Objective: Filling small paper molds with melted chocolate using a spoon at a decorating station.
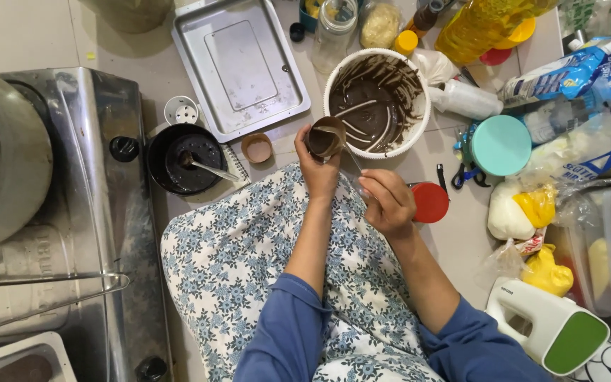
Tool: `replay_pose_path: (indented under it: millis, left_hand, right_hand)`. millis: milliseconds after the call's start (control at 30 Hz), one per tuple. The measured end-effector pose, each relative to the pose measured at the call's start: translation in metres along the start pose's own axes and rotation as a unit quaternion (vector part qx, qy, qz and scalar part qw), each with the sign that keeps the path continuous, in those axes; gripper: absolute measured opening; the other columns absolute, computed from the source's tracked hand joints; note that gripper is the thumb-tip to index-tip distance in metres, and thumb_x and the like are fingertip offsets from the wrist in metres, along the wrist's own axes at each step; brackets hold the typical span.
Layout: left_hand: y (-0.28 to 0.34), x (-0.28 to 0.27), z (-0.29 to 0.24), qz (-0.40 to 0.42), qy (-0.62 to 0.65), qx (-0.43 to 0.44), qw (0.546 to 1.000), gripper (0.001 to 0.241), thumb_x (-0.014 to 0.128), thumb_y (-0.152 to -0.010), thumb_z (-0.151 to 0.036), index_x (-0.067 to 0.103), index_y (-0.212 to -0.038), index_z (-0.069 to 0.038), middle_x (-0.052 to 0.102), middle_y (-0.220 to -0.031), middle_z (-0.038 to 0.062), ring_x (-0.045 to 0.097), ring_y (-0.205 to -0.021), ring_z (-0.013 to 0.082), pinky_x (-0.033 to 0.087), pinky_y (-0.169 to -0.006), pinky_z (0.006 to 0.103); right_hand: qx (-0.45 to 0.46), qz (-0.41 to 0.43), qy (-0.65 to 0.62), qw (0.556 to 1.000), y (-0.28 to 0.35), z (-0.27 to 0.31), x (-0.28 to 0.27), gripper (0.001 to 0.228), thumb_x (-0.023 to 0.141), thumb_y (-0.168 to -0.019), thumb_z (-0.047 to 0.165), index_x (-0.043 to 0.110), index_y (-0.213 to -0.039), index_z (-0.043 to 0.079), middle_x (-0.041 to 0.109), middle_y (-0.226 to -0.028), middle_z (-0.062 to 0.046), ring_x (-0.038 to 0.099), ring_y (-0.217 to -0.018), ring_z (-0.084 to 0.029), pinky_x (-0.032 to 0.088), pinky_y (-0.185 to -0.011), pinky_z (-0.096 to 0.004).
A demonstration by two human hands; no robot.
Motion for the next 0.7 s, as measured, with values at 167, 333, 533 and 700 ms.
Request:
replay_pose_path:
  millis: [167, 333, 533, 700]
  left_hand:
    - [-0.002, -0.001, 0.001, 0.004, 0.024, -0.005, 1.0, 0.07, 0.064, -0.059, 0.01, 0.037, -0.119, -0.015, 0.043, -0.111, 0.018, 0.042, -0.108, 0.0391, 0.041, -0.087, 0.0435]
    - [-0.002, 0.0, 0.0, 0.006, 0.045, -0.01, 0.999, 0.069, 0.063, -0.059, 0.009, 0.037, -0.119, -0.015, 0.042, -0.113, 0.018, 0.041, -0.109, 0.0405, 0.041, -0.087, 0.0433]
    - [-0.001, -0.001, 0.005, 0.0, 0.049, -0.004, 0.999, 0.069, 0.065, -0.059, 0.008, 0.038, -0.119, -0.015, 0.043, -0.112, 0.017, 0.042, -0.108, 0.0372, 0.04, -0.088, 0.0409]
    - [-0.003, -0.003, 0.008, -0.013, 0.028, -0.002, 1.0, 0.067, 0.07, -0.061, 0.0, 0.038, -0.117, -0.014, 0.043, -0.112, 0.021, 0.043, -0.106, 0.0435, 0.041, -0.087, 0.0457]
  right_hand:
    - [0.004, 0.001, -0.012, 1.0, -0.002, 0.002, 0.002, 0.013, 0.055, -0.079, 0.004, 0.064, -0.073, -0.004, 0.061, -0.074, -0.015, 0.058, -0.059, -0.026, 0.048, -0.054, -0.033]
    - [-0.006, 0.002, -0.009, 1.0, -0.006, 0.004, 0.003, 0.012, 0.055, -0.079, 0.003, 0.064, -0.074, -0.004, 0.062, -0.074, -0.015, 0.058, -0.058, -0.026, 0.048, -0.053, -0.033]
    - [-0.006, -0.001, -0.01, 1.0, -0.003, 0.005, 0.004, 0.014, 0.055, -0.08, 0.004, 0.064, -0.074, -0.005, 0.062, -0.075, -0.016, 0.058, -0.059, -0.027, 0.048, -0.053, -0.034]
    - [0.003, -0.019, 0.015, 1.0, -0.002, 0.004, -0.007, 0.018, 0.054, -0.081, 0.007, 0.064, -0.073, -0.004, 0.062, -0.074, -0.014, 0.058, -0.059, -0.025, 0.048, -0.052, -0.033]
Point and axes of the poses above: each hand's wrist, its own y-axis away from the middle knuckle, its own x-axis out of the palm, z = x × y, the point moved 6 cm from there along -y, towards the middle knuckle
